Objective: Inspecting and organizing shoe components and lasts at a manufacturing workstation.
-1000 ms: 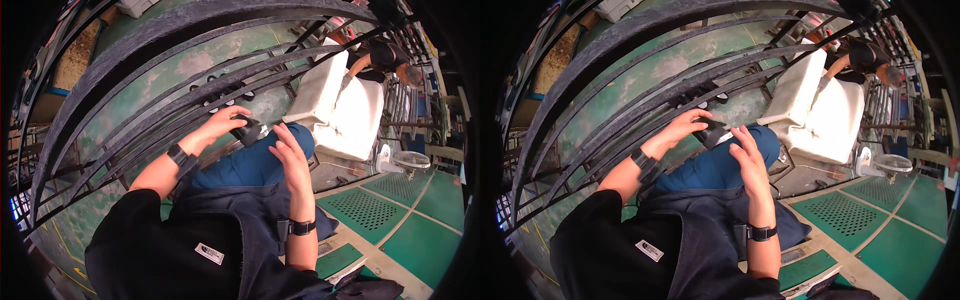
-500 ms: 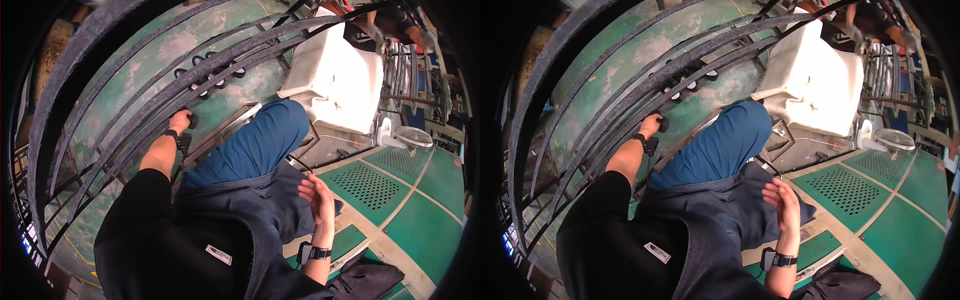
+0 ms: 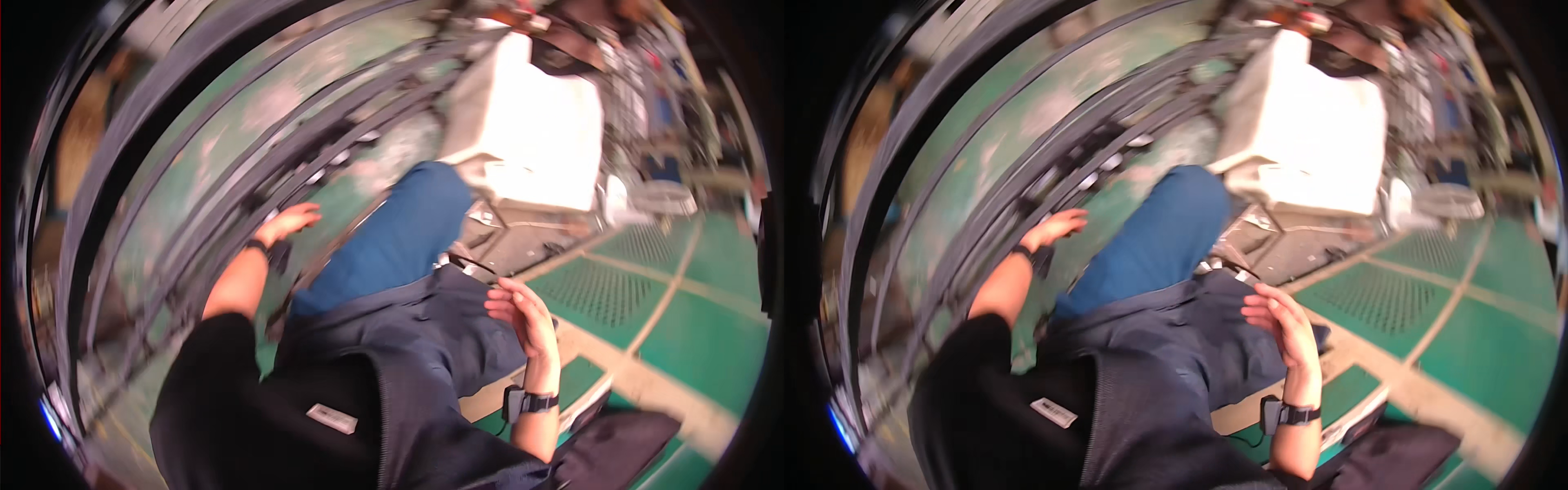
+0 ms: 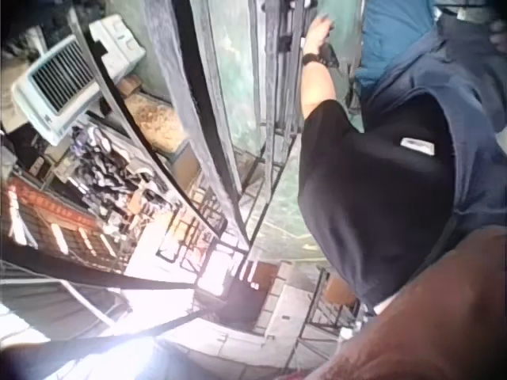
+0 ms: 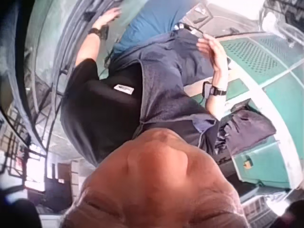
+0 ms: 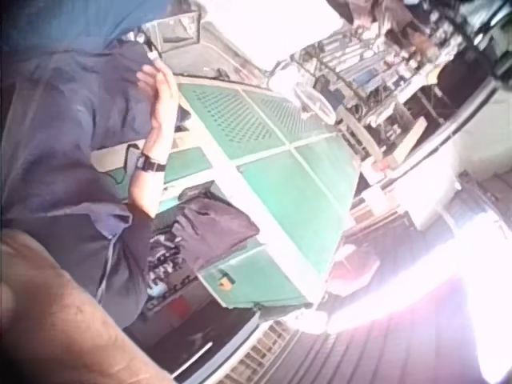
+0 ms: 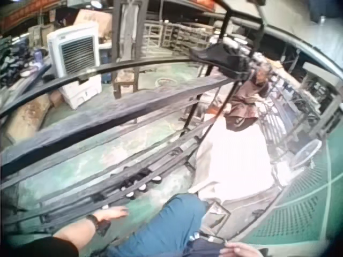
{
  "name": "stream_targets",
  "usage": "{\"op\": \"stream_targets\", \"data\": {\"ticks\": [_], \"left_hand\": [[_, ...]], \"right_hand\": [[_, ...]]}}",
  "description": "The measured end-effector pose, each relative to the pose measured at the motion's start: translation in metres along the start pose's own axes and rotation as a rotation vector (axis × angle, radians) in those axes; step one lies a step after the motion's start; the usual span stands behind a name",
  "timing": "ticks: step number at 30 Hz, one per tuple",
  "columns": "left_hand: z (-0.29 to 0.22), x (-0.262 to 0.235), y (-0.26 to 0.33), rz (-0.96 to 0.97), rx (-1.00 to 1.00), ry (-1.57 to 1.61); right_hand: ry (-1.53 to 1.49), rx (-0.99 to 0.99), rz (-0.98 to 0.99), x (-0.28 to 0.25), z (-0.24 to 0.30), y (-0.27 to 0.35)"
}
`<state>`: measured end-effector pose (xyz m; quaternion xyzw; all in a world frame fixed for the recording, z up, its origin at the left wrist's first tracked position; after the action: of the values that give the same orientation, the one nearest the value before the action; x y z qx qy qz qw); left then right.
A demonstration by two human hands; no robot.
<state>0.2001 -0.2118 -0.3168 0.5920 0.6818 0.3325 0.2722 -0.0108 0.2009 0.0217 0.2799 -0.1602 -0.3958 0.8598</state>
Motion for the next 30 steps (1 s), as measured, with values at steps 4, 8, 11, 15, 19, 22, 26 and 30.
{"op": "stream_targets", "data": {"ticks": [4, 8, 11, 15, 19, 22, 26, 30], "left_hand": [[-0.167, 0.031, 0.057, 0.005, 0.451, 0.195], [-0.267, 0.066, 0.076, 0.024, 0.701, 0.188], [-0.311, 0.108, 0.07, 0.149, 0.784, 0.202], [-0.341, 0.143, 0.029, 0.099, 0.825, -0.269], [-0.362, 0.204, 0.117, -0.055, 0.813, -0.465], [-0.361, 0.19, 0.099, -0.044, 0.581, -0.331], [-0.354, 0.144, 0.048, -0.133, 0.645, -0.198], [-0.356, 0.173, 0.061, -0.155, 0.702, -0.311]], "right_hand": [[-0.098, -0.077, -0.057, -0.04, 0.033, 0.028], [-0.176, -0.285, -0.259, -0.114, 0.051, 0.103], [-0.172, -0.433, -0.58, -0.166, 0.038, 0.221], [-0.237, -0.496, -1.195, -0.206, -0.058, 0.38], [-0.457, -0.387, -1.982, -0.22, -0.186, 0.54], [-0.557, -0.328, -2.291, -0.256, -0.254, 0.617], [-0.291, -0.204, -2.375, -0.331, -0.278, 0.605], [0.082, 0.703, -2.263, -0.355, -0.312, 0.611]]}}
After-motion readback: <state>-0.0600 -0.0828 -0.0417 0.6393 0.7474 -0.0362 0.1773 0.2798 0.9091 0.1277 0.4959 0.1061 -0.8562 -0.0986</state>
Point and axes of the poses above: each hand's wrist, its own y-axis away from the middle knuckle, its own x-axis out of the palm, z = x × y, the point moved 4 cm from there along -y, towards the middle knuckle, and after that the axes turned 3 degrees about -x, right-handed, at the moved point
